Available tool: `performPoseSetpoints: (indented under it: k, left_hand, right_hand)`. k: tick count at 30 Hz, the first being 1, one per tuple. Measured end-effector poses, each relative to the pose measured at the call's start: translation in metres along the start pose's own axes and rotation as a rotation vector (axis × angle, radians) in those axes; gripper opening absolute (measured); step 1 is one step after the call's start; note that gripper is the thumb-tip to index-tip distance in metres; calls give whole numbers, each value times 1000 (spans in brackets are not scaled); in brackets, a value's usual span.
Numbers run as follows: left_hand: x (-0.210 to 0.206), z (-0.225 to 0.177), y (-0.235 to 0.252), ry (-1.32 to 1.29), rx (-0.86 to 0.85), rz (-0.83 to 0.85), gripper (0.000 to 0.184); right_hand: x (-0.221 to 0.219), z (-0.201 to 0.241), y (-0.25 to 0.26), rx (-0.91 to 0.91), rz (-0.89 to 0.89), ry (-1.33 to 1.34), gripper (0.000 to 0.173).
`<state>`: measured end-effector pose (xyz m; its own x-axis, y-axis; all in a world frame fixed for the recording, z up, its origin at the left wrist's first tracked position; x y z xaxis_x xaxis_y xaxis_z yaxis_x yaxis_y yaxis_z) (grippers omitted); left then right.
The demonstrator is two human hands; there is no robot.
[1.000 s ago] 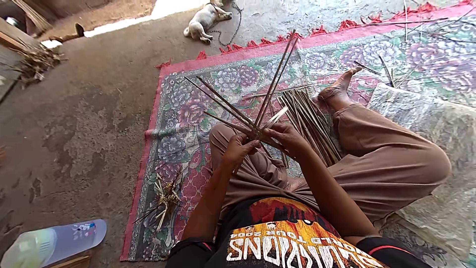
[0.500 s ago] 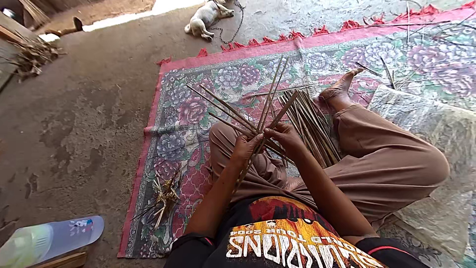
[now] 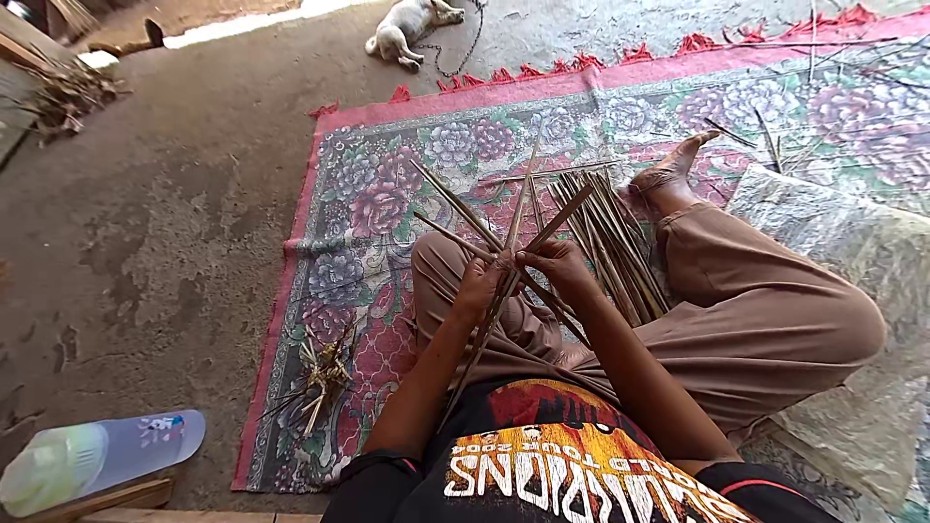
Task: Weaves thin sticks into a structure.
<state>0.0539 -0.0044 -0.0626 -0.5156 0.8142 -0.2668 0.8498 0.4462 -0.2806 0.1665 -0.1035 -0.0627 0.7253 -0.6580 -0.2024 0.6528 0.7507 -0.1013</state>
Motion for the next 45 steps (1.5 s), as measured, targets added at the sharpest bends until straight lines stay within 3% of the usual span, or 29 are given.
performPoseSetpoints:
  k: [3,8,12,18,23,27,30,36,41,45]
  left_hand:
    - [1,1,1,-16,-19,-46,25]
    - [1,4,3,-19,-52,-14,22]
    - [-5,3,-1,-2,-49,23,18]
    - [-6,4,-2,-116,-57,-35,16]
    - [0,-8,-3,-29,-89,-52,18]
    - [6,-26,-6,100,-161,-22,16]
    - [6,-44,-7,195,-201,47,22]
    - [8,-75,1,277,-278,12,14]
    - [1,-110,14,258,-287,69,14]
    - [-13,-138,24,207,-166,134,9]
  right_hand:
    - [-1,1,-2,-25,24,25,4]
    - [-5,1,-2,-140,24,108,18]
    - [-6,-1,-3,-131,13,222,6]
    - [-7,3,-4,-76,10,255,6]
    - [-6,16,-7,9,170,-66,18]
    - [-9,24,-5,55,215,-229,7]
    - [-10,35,1,139,207,-204,5]
    - [-12,67,18,414,277,-385,11]
    - [-18,84,15,543,120,-378,8]
    - [-17,112,13,872,-42,-740,16]
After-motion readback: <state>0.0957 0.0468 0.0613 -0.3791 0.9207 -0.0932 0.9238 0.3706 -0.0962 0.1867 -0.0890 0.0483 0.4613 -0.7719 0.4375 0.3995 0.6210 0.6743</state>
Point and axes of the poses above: each hand's wrist, its own y-axis towards the middle knuckle, its own x-axis out of the back of the hand, z = x × y, the point moved 5 cm from there along y, towards the middle knuckle, and after that the axes turned 2 degrees about z, right-handed, at the moved point
